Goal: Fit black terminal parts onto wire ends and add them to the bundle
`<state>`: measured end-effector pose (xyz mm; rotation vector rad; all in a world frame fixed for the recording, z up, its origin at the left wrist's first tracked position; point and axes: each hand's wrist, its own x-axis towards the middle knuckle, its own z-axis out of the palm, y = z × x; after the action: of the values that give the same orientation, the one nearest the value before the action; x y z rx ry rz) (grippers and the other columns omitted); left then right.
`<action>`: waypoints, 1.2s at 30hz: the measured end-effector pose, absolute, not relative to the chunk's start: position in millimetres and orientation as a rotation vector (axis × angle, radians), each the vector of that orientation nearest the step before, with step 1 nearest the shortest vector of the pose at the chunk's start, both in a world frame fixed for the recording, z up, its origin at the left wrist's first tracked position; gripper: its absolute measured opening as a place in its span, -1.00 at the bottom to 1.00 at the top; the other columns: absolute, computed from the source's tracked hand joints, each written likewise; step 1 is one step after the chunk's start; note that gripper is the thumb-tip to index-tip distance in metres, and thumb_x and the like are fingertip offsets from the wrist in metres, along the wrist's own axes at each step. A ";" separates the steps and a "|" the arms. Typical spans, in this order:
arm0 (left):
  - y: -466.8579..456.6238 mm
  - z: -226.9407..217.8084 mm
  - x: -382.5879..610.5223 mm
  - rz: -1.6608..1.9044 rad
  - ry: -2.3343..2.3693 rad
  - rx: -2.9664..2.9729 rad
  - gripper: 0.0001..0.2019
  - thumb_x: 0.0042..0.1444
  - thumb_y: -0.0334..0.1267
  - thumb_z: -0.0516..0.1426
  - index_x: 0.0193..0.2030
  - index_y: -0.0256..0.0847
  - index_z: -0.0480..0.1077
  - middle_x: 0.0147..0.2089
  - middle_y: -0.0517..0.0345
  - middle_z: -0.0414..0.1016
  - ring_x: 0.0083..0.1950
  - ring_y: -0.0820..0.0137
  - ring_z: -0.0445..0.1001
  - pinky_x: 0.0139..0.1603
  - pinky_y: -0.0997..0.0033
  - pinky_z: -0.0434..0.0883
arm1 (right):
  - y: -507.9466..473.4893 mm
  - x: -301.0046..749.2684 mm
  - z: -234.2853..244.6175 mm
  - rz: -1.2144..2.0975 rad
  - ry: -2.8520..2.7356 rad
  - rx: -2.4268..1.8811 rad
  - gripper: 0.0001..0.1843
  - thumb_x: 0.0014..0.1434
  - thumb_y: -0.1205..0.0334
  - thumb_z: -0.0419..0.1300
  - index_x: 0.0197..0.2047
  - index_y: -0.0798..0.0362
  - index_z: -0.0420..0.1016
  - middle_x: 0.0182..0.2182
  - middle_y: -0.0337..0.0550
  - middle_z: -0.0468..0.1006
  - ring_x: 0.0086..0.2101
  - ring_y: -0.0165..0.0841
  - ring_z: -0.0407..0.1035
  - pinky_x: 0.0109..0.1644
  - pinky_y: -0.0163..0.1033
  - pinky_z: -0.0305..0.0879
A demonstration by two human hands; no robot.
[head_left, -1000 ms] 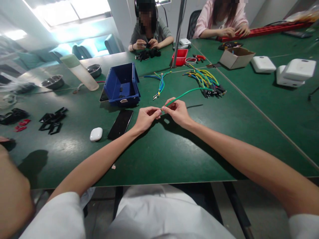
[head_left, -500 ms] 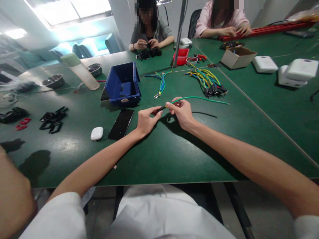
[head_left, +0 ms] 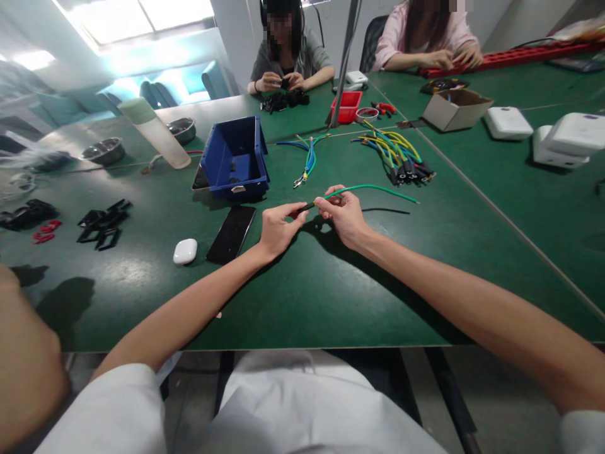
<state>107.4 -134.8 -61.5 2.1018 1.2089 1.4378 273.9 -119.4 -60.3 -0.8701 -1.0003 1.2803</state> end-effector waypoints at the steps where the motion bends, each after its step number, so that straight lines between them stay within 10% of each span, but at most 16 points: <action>1: -134.7 -61.5 107.2 1.437 1.207 2.098 -0.81 0.11 -0.25 0.24 -0.16 -0.25 0.61 -0.26 0.05 0.66 -0.37 0.38 0.57 -0.24 0.39 0.50 | -119.4 273.9 -60.1 1.279 -1.008 -0.866 -0.49 -0.20 0.06 0.49 -0.31 -0.01 0.28 -0.59 -0.40 0.37 -0.56 -0.49 0.29 -0.51 -0.36 0.14; 36: -133.2 -62.9 109.0 1.402 1.215 1.875 -0.74 0.04 -0.08 0.30 -0.21 -0.19 0.62 -0.25 0.05 0.66 -0.34 0.32 0.58 -0.25 0.32 0.51 | -118.3 275.2 -55.7 1.432 -1.019 -0.844 -0.52 -0.23 0.06 0.52 -0.43 0.01 0.31 -0.59 -0.35 0.39 -0.51 -0.48 0.27 -0.42 -0.34 0.20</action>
<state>109.0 -133.2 -62.9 1.8751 1.2152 1.4020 275.2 -118.3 -55.7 -0.8440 -1.0194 1.4322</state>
